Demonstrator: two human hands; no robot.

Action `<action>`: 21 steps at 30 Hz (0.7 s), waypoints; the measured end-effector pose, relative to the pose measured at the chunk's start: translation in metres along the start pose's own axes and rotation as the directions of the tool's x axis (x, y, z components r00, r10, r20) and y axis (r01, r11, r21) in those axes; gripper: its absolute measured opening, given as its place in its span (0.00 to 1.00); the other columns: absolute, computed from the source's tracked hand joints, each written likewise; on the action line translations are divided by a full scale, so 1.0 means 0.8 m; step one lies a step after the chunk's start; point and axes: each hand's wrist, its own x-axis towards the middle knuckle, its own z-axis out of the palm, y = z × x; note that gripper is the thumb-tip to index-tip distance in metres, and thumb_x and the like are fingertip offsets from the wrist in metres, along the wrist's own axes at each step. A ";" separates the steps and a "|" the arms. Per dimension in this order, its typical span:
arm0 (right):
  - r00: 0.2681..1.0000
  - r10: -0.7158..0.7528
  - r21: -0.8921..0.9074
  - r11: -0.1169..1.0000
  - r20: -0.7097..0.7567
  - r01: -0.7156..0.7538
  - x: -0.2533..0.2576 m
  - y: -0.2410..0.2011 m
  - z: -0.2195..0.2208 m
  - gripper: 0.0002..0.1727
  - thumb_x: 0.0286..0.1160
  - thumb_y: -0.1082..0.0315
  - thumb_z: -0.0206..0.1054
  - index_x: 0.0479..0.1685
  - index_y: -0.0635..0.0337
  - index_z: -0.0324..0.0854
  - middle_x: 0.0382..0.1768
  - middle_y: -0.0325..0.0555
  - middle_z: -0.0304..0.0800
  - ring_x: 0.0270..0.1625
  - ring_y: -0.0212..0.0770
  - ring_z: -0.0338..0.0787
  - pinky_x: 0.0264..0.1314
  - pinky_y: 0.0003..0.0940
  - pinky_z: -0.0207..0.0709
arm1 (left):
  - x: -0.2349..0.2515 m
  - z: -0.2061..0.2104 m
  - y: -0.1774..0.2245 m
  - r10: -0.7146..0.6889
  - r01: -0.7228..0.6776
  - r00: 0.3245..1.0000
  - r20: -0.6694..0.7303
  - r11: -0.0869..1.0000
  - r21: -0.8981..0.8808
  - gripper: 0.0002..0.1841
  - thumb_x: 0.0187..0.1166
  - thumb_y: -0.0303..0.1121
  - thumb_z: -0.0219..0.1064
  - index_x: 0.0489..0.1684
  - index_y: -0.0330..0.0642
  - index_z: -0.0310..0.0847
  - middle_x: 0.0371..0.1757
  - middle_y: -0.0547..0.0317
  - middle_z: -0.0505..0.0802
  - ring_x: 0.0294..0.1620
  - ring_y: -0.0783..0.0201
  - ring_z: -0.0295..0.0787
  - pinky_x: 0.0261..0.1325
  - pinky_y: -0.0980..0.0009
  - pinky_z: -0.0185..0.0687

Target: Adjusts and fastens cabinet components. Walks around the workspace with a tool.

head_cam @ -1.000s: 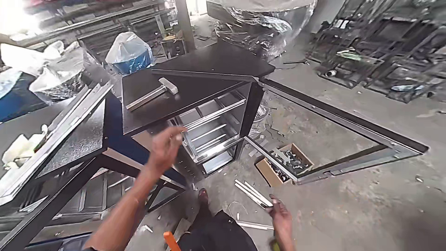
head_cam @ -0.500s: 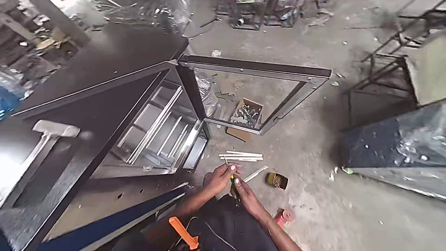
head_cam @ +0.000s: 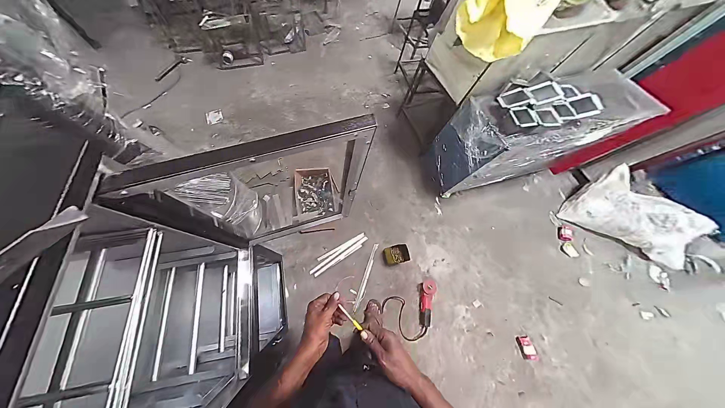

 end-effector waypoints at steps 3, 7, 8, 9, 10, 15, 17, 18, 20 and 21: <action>0.999 0.036 0.033 0.999 0.006 -0.036 -0.018 0.025 -0.013 0.14 0.89 0.55 0.60 0.54 0.54 0.85 0.29 0.37 0.87 0.29 0.33 0.85 0.37 0.35 0.82 | 0.019 0.004 -0.002 -0.013 0.005 0.983 -0.184 0.999 -0.048 0.18 0.93 0.37 0.53 0.36 0.33 0.80 0.22 0.57 0.87 0.20 0.64 0.85 0.29 0.67 0.87; 0.980 0.196 -0.038 0.980 -0.046 -0.197 -0.036 0.094 -0.044 0.20 0.79 0.45 0.68 0.45 0.54 0.82 0.24 0.38 0.79 0.25 0.37 0.79 0.32 0.41 0.76 | 0.043 -0.039 -0.055 -0.010 0.091 0.989 -0.149 0.832 0.547 0.24 0.92 0.44 0.55 0.35 0.31 0.87 0.26 0.51 0.91 0.29 0.58 0.91 0.42 0.58 0.90; 0.970 0.236 -0.113 0.964 -0.051 -0.241 -0.036 0.120 -0.052 0.22 0.78 0.41 0.67 0.43 0.52 0.83 0.24 0.39 0.80 0.26 0.39 0.80 0.32 0.44 0.76 | 0.046 -0.053 -0.077 -0.085 0.114 0.993 -0.077 0.682 0.723 0.20 0.87 0.46 0.61 0.46 0.35 0.89 0.36 0.50 0.94 0.39 0.56 0.93 0.52 0.53 0.89; 0.957 0.285 -0.226 0.930 -0.054 -0.289 -0.035 0.148 -0.062 0.23 0.79 0.40 0.65 0.44 0.52 0.84 0.26 0.42 0.84 0.29 0.43 0.85 0.36 0.49 0.80 | 0.049 -0.062 -0.100 -0.190 0.126 0.981 -0.030 0.519 0.845 0.21 0.84 0.49 0.64 0.61 0.41 0.87 0.48 0.49 0.96 0.51 0.54 0.94 0.63 0.49 0.87; 0.941 0.334 -0.334 0.882 -0.053 -0.332 -0.032 0.178 -0.071 0.23 0.81 0.41 0.62 0.49 0.52 0.86 0.32 0.47 0.89 0.36 0.49 0.90 0.43 0.56 0.83 | 0.052 -0.068 -0.125 -0.296 0.126 0.955 -0.008 0.382 0.915 0.26 0.82 0.50 0.66 0.72 0.42 0.81 0.58 0.46 0.94 0.61 0.50 0.92 0.71 0.45 0.83; 0.806 0.589 -0.532 0.664 -0.060 -0.526 -0.029 0.303 -0.092 0.23 0.83 0.46 0.62 0.68 0.44 0.86 0.63 0.56 0.89 0.64 0.58 0.89 0.62 0.63 0.82 | 0.042 -0.089 -0.263 -0.574 0.085 0.815 -0.084 -0.025 0.996 0.32 0.81 0.61 0.62 0.74 0.45 0.81 0.74 0.43 0.86 0.78 0.45 0.79 0.82 0.43 0.71; 0.755 0.654 -0.558 0.613 -0.039 -0.560 -0.039 0.343 -0.092 0.22 0.82 0.42 0.62 0.65 0.41 0.88 0.62 0.54 0.90 0.64 0.57 0.90 0.60 0.63 0.83 | 0.034 -0.077 -0.295 -0.664 0.128 0.735 -0.137 -0.062 0.990 0.32 0.80 0.61 0.63 0.71 0.45 0.83 0.73 0.43 0.86 0.77 0.45 0.80 0.80 0.42 0.72; 0.735 0.678 -0.558 0.601 -0.022 -0.571 -0.047 0.361 -0.090 0.23 0.82 0.41 0.61 0.63 0.41 0.89 0.60 0.53 0.91 0.63 0.57 0.90 0.59 0.64 0.83 | 0.029 -0.070 -0.308 -0.703 0.139 0.695 -0.155 -0.080 0.987 0.33 0.79 0.62 0.64 0.71 0.45 0.83 0.73 0.42 0.86 0.77 0.44 0.80 0.79 0.40 0.72; 0.718 0.696 -0.508 0.620 0.003 -0.598 -0.066 0.390 -0.084 0.25 0.81 0.40 0.61 0.61 0.45 0.88 0.57 0.54 0.93 0.62 0.58 0.91 0.61 0.65 0.82 | 0.022 -0.057 -0.329 -0.737 0.139 0.653 -0.177 -0.113 0.984 0.35 0.75 0.63 0.68 0.71 0.45 0.82 0.75 0.42 0.84 0.78 0.41 0.78 0.78 0.37 0.72; 0.720 0.694 -0.450 0.642 -0.002 -0.621 -0.071 0.399 -0.080 0.26 0.81 0.40 0.62 0.62 0.48 0.87 0.56 0.55 0.93 0.60 0.58 0.91 0.62 0.66 0.80 | 0.023 -0.049 -0.333 -0.744 0.122 0.641 -0.188 -0.143 0.982 0.36 0.73 0.64 0.69 0.73 0.47 0.81 0.77 0.42 0.83 0.80 0.40 0.75 0.78 0.34 0.70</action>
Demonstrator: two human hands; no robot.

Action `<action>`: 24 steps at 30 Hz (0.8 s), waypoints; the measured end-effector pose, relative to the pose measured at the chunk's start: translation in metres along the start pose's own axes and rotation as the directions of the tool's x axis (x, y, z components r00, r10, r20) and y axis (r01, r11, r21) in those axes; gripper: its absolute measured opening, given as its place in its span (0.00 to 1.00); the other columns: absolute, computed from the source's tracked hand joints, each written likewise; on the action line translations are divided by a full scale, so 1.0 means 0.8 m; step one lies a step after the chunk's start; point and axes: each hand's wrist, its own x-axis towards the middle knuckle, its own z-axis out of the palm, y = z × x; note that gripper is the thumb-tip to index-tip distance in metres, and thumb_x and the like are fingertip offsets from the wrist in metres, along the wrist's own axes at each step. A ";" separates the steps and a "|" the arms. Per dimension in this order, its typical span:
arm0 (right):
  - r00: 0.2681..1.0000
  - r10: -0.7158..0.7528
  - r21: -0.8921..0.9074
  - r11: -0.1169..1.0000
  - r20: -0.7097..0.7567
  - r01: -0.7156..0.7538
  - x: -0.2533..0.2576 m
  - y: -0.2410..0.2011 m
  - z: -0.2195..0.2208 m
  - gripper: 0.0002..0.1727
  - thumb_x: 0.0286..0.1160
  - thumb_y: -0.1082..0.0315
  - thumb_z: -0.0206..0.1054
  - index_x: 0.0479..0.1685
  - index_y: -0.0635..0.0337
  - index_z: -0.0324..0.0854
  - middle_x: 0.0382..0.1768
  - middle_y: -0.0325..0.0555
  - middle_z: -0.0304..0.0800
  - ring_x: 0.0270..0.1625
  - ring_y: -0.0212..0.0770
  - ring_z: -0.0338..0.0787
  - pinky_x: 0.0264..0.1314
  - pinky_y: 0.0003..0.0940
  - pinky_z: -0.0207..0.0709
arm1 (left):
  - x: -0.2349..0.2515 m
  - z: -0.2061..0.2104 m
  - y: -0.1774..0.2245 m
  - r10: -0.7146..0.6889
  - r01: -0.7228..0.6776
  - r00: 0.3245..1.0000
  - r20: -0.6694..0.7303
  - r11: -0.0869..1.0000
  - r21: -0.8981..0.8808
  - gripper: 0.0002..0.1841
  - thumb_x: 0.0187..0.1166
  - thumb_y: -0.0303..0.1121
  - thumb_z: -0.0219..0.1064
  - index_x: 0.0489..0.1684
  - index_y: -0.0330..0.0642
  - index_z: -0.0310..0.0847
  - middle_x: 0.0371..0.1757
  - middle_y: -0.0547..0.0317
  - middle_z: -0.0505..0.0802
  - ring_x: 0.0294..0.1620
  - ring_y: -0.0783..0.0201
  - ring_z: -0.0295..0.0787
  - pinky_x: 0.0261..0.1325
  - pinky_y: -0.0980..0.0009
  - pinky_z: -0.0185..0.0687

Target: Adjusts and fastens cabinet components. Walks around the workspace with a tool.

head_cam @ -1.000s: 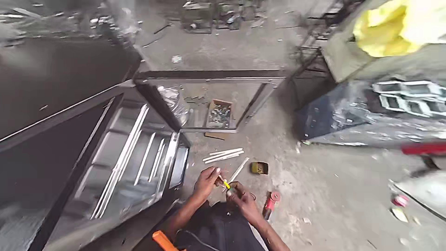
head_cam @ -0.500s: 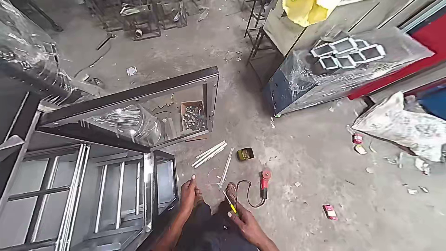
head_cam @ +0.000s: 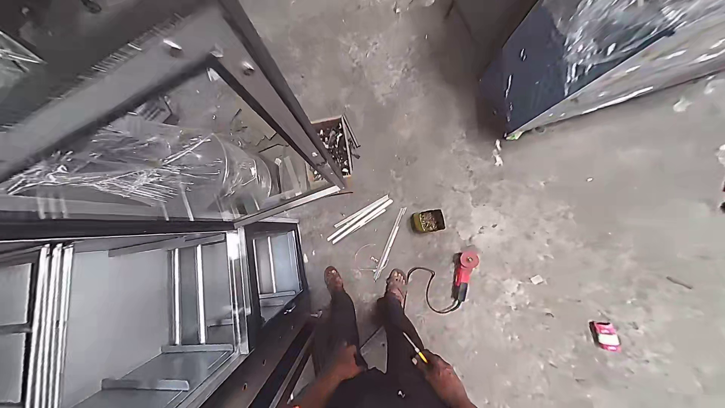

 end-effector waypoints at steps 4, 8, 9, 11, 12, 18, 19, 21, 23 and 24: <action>0.993 0.090 0.147 0.984 0.074 -0.100 0.002 0.017 0.006 0.28 0.76 0.40 0.68 0.60 0.53 0.86 0.49 0.55 0.94 0.57 0.58 0.92 0.62 0.65 0.81 | 0.006 0.010 0.012 -0.063 0.059 0.998 0.024 0.988 0.144 0.38 0.67 0.68 0.68 0.75 0.57 0.81 0.82 0.42 0.77 0.85 0.33 0.65 0.74 0.24 0.67; 0.981 -0.001 0.323 0.944 0.195 -0.063 0.007 0.016 -0.036 0.24 0.79 0.46 0.69 0.54 0.60 0.88 0.43 0.56 0.92 0.48 0.54 0.90 0.57 0.61 0.81 | -0.010 -0.033 0.019 -0.062 0.059 0.998 0.029 0.995 0.081 0.34 0.67 0.60 0.74 0.69 0.48 0.84 0.77 0.36 0.81 0.83 0.31 0.68 0.75 0.27 0.68; 0.967 -0.035 0.375 0.925 0.252 -0.064 -0.015 0.012 -0.043 0.23 0.80 0.48 0.70 0.53 0.62 0.87 0.41 0.56 0.91 0.45 0.52 0.89 0.53 0.58 0.81 | -0.033 -0.038 0.017 -0.051 0.046 0.996 0.069 0.997 0.070 0.31 0.71 0.56 0.73 0.69 0.45 0.84 0.75 0.35 0.83 0.81 0.32 0.72 0.77 0.29 0.69; 0.906 -0.155 0.460 0.887 0.395 -0.049 -0.064 -0.001 -0.063 0.19 0.77 0.49 0.72 0.42 0.57 0.87 0.30 0.44 0.85 0.33 0.40 0.83 0.38 0.46 0.79 | -0.075 -0.046 0.006 0.001 -0.017 0.978 0.208 0.997 0.074 0.24 0.79 0.47 0.68 0.66 0.40 0.85 0.68 0.35 0.87 0.75 0.34 0.79 0.75 0.30 0.71; 0.866 -0.208 0.437 0.899 0.454 -0.013 -0.077 -0.013 -0.083 0.19 0.76 0.48 0.72 0.37 0.56 0.86 0.25 0.42 0.82 0.29 0.39 0.81 0.35 0.45 0.76 | -0.086 -0.063 0.009 0.037 -0.063 0.956 0.290 0.995 0.082 0.21 0.82 0.41 0.65 0.68 0.39 0.84 0.68 0.35 0.88 0.75 0.34 0.79 0.75 0.30 0.70; 0.713 -0.252 0.183 0.968 0.655 0.173 -0.062 -0.041 -0.098 0.17 0.77 0.53 0.71 0.45 0.61 0.87 0.37 0.56 0.90 0.44 0.56 0.90 0.51 0.62 0.79 | -0.021 -0.105 0.008 0.061 -0.177 0.898 0.436 0.957 0.232 0.23 0.82 0.53 0.66 0.58 0.42 0.89 0.60 0.40 0.92 0.67 0.38 0.86 0.68 0.31 0.76; 0.739 -0.273 0.265 0.955 0.615 0.132 -0.036 -0.044 -0.092 0.21 0.78 0.48 0.70 0.45 0.60 0.87 0.33 0.52 0.89 0.38 0.52 0.89 0.47 0.58 0.82 | 0.012 -0.114 0.016 0.065 -0.177 0.925 0.375 0.946 0.273 0.24 0.79 0.56 0.67 0.55 0.45 0.91 0.58 0.41 0.93 0.65 0.37 0.87 0.65 0.29 0.77; 0.888 -0.272 0.555 0.831 0.372 0.022 0.028 -0.061 -0.074 0.19 0.82 0.48 0.66 0.43 0.57 0.85 0.23 0.41 0.84 0.24 0.39 0.84 0.31 0.42 0.82 | 0.102 -0.119 0.018 0.096 -0.169 0.963 0.251 0.943 0.287 0.24 0.78 0.57 0.65 0.61 0.51 0.90 0.65 0.43 0.90 0.72 0.36 0.81 0.67 0.28 0.74; 0.992 -0.107 0.834 0.551 0.066 0.004 0.103 -0.090 -0.059 0.14 0.87 0.54 0.61 0.42 0.55 0.79 0.17 0.35 0.74 0.15 0.32 0.73 0.18 0.30 0.71 | 0.213 -0.098 0.006 0.086 -0.129 0.968 0.237 0.976 0.174 0.29 0.82 0.57 0.62 0.77 0.52 0.80 0.72 0.44 0.86 0.76 0.41 0.80 0.73 0.33 0.75; 0.998 0.014 0.923 0.383 -0.056 0.046 0.139 -0.104 -0.055 0.12 0.88 0.57 0.60 0.42 0.55 0.78 0.16 0.35 0.71 0.13 0.31 0.69 0.16 0.28 0.68 | 0.263 -0.075 -0.003 0.071 -0.103 0.960 0.271 0.989 0.105 0.32 0.82 0.56 0.63 0.82 0.50 0.74 0.74 0.42 0.85 0.76 0.42 0.81 0.75 0.35 0.74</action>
